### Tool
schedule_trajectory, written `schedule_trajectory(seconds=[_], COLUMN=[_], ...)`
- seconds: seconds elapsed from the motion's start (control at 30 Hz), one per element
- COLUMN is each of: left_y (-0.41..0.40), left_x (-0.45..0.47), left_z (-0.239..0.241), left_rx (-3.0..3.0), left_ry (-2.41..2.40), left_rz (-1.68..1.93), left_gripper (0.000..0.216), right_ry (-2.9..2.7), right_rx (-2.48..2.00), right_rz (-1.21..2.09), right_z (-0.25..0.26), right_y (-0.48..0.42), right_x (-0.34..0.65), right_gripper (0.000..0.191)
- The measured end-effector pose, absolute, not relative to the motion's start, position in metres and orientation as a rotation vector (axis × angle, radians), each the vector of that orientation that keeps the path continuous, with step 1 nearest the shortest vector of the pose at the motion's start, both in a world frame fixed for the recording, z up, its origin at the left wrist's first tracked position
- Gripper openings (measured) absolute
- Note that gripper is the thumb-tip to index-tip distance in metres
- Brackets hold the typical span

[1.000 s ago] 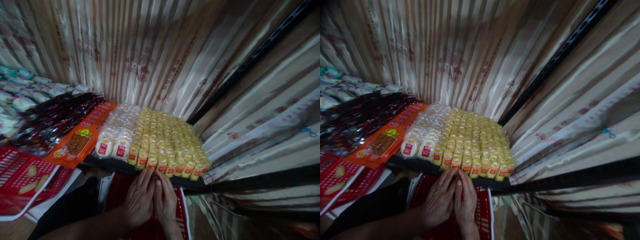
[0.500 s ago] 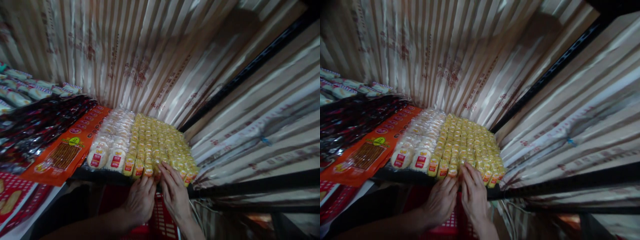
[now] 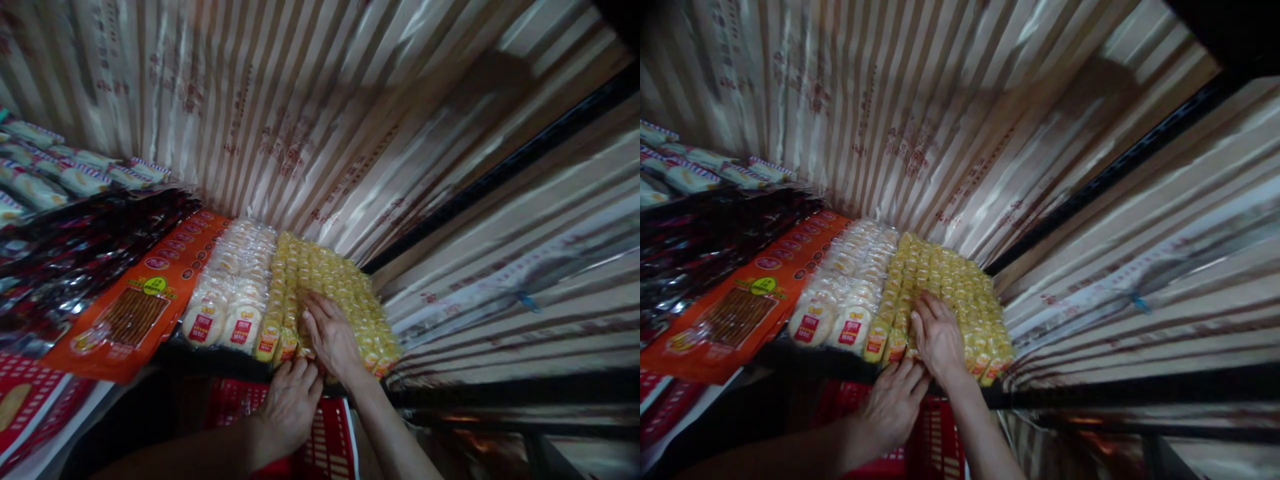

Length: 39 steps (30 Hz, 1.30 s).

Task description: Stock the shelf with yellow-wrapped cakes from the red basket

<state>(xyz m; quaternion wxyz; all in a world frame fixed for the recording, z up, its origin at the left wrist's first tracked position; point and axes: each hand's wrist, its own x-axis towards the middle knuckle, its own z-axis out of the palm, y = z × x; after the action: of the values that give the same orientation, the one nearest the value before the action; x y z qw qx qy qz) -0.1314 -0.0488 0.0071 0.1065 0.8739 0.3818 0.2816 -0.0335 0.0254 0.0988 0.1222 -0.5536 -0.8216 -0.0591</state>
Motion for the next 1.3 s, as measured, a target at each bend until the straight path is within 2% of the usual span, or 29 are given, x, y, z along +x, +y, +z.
schedule_trajectory(seconds=[0.17, 0.4, 0.67, 1.03, 1.3], left_y=[-0.048, -0.05, -0.045, -0.04, -0.037], left_x=[-0.131, -0.13, -0.137, -0.139, -0.133], left_z=[0.001, -0.012, 0.0, 0.0, -0.009], left_rx=[2.574, 2.607, 2.604, 2.762, 2.797], left_ry=[1.066, 1.069, 1.008, 0.979, 1.01], left_rz=[0.816, 0.994, 0.873, 0.833, 0.926], left_gripper=[0.035, 0.029, 0.029, 0.036, 0.033], right_ry=[-2.468, -2.419, -2.486, -2.504, -2.539], right_rx=[-1.708, -1.691, -1.898, -2.118, -2.097], right_rz=[-0.154, -0.179, -0.063, 0.048, -0.029], right_z=[0.092, 0.09, 0.085, 0.093, 0.095], right_y=[0.037, 0.053, 0.078, 0.104, 0.127], right_x=[-0.035, -0.049, -0.042, -0.05, -0.054], right_gripper=[0.042, 0.049, 0.058, 0.063, 0.061])
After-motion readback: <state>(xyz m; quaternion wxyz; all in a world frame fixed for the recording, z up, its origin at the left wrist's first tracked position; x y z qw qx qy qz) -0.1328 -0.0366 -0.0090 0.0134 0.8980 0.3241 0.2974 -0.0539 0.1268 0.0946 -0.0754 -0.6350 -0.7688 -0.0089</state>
